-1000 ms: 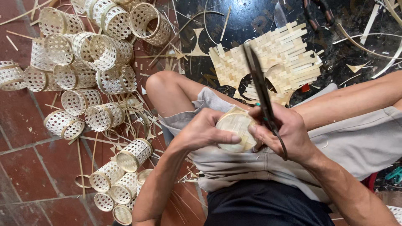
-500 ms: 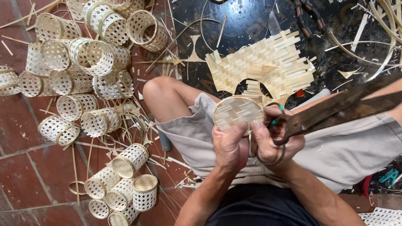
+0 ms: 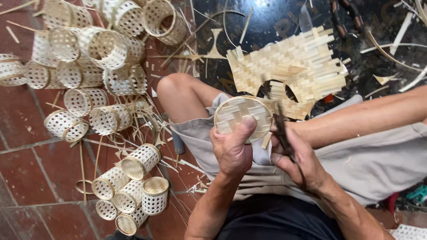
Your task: The person sits on the workshop floor and cuts a circular disc out of a flat woven bamboo sheet using scissors, rotating the sheet as they trim around a round woven lid piece. They set finished discs aside and then press and fit the round woven lids into the rims of openwork bamboo baskets.
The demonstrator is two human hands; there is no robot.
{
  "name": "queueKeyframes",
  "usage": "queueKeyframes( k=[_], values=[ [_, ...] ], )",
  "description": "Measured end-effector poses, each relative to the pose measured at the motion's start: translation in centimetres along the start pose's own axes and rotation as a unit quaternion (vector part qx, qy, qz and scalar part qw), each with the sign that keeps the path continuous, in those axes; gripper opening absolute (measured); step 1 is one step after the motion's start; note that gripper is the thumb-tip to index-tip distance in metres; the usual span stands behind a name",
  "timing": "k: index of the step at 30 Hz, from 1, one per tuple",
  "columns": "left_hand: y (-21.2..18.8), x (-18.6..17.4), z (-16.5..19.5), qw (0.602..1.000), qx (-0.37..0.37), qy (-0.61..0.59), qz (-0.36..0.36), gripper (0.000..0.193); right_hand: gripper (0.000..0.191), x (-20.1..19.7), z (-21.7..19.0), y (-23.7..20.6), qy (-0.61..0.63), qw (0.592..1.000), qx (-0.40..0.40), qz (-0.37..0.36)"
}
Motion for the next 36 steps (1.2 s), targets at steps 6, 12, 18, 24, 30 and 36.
queueKeyframes(
  k=[6,12,18,24,30,36],
  values=[
    [-0.5,0.7,-0.7,0.997,0.025,0.076,0.019,0.026,0.013,0.1,-0.4,-0.6,-0.087,0.996,-0.019,-0.015],
    [-0.8,0.9,-1.1,0.999,0.019,0.041,0.006,0.028,0.008,0.2,0.1,-1.1,-0.056,0.996,-0.069,-0.008],
    [-0.6,0.3,-0.8,0.996,-0.021,0.086,-0.02,0.027,0.029,-0.6,0.4,-1.0,-0.048,0.995,-0.086,-0.02],
    [-0.6,0.0,-0.6,0.991,-0.024,0.124,-0.035,0.025,0.036,-1.2,0.2,-1.0,-0.005,0.998,-0.053,-0.036],
    [-1.0,-0.7,-0.4,0.984,-0.059,0.155,-0.068,0.023,0.041,-1.5,-0.6,-0.9,0.001,0.998,-0.036,-0.049],
    [-0.9,-0.9,0.5,0.978,-0.063,0.183,-0.078,0.025,0.039,-2.4,-1.1,-0.4,-0.086,0.993,-0.007,-0.076]
  ],
)
Point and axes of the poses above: each hand's wrist, its own y-axis towards the middle knuckle, its own x-axis out of the palm, z = x × y, the point moved 2 cm from there along y, towards the middle knuckle, and after that the axes turned 9 degrees about -x, right-handed, at the moved point
